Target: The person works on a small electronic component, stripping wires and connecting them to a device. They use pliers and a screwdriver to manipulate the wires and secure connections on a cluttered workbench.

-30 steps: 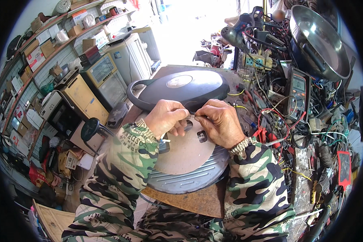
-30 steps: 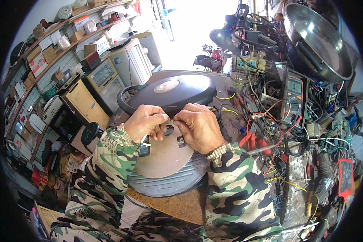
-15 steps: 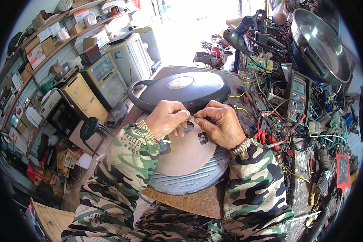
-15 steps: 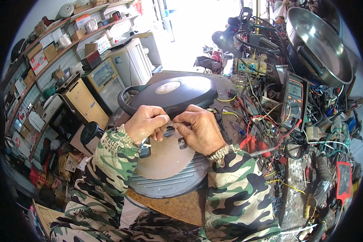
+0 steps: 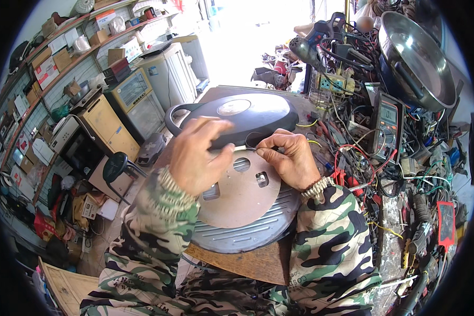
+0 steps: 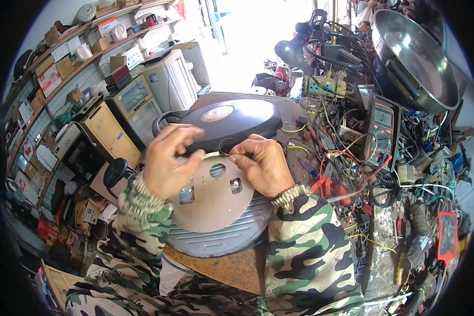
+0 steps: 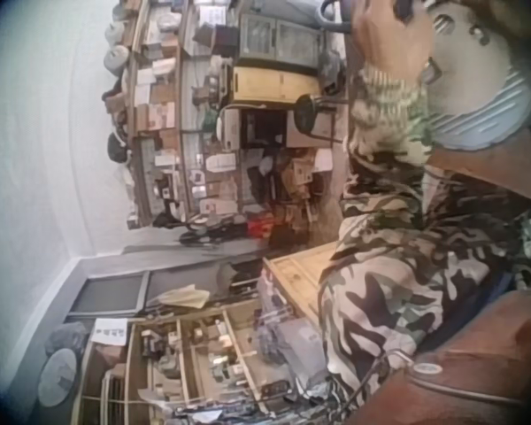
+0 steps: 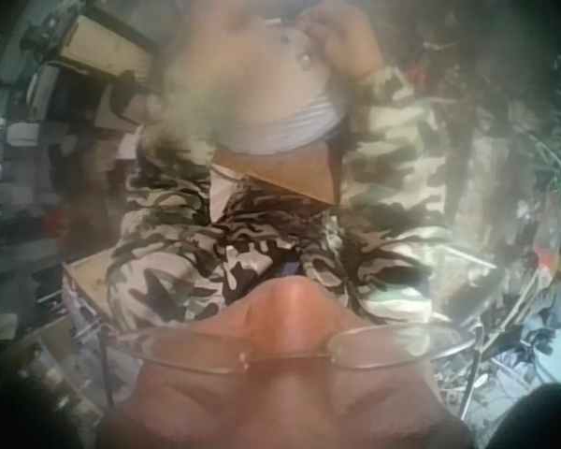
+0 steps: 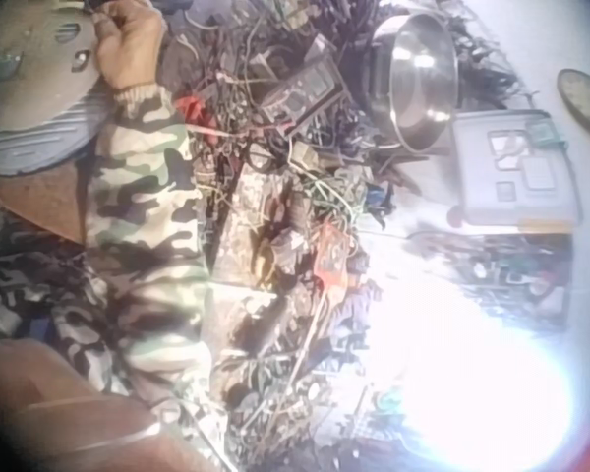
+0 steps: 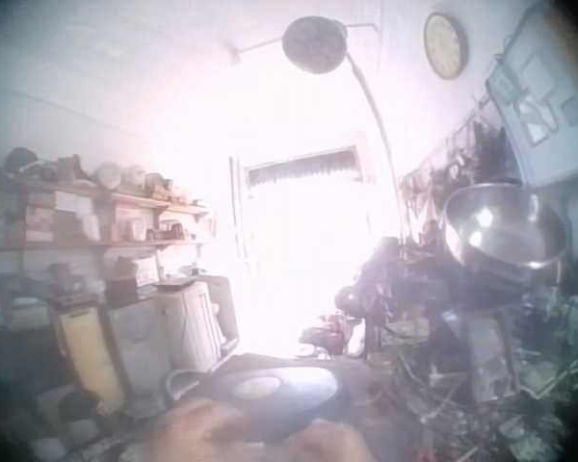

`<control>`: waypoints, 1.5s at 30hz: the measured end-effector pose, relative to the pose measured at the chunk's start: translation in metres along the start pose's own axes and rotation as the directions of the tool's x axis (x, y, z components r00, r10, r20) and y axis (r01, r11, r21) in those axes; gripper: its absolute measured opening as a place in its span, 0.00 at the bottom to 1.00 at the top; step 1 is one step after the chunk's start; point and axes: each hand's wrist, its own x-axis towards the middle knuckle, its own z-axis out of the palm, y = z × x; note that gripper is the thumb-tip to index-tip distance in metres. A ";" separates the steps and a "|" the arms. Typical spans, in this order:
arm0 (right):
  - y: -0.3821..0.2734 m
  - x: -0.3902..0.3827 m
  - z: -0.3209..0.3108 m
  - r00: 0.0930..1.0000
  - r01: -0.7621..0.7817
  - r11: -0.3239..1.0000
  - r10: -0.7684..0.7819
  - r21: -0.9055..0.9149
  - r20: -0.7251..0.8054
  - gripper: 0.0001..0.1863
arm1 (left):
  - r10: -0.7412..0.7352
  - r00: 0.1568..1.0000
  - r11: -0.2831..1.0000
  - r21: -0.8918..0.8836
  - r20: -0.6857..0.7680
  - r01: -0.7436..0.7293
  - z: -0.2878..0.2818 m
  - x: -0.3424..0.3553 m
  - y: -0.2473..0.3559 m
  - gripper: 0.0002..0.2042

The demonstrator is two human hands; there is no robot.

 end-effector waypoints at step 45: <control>0.006 0.000 0.003 0.998 0.065 0.997 -0.065 -0.033 -0.016 0.04 | 0.193 0.971 0.920 0.318 0.138 -0.228 -0.018 0.015 0.032 0.03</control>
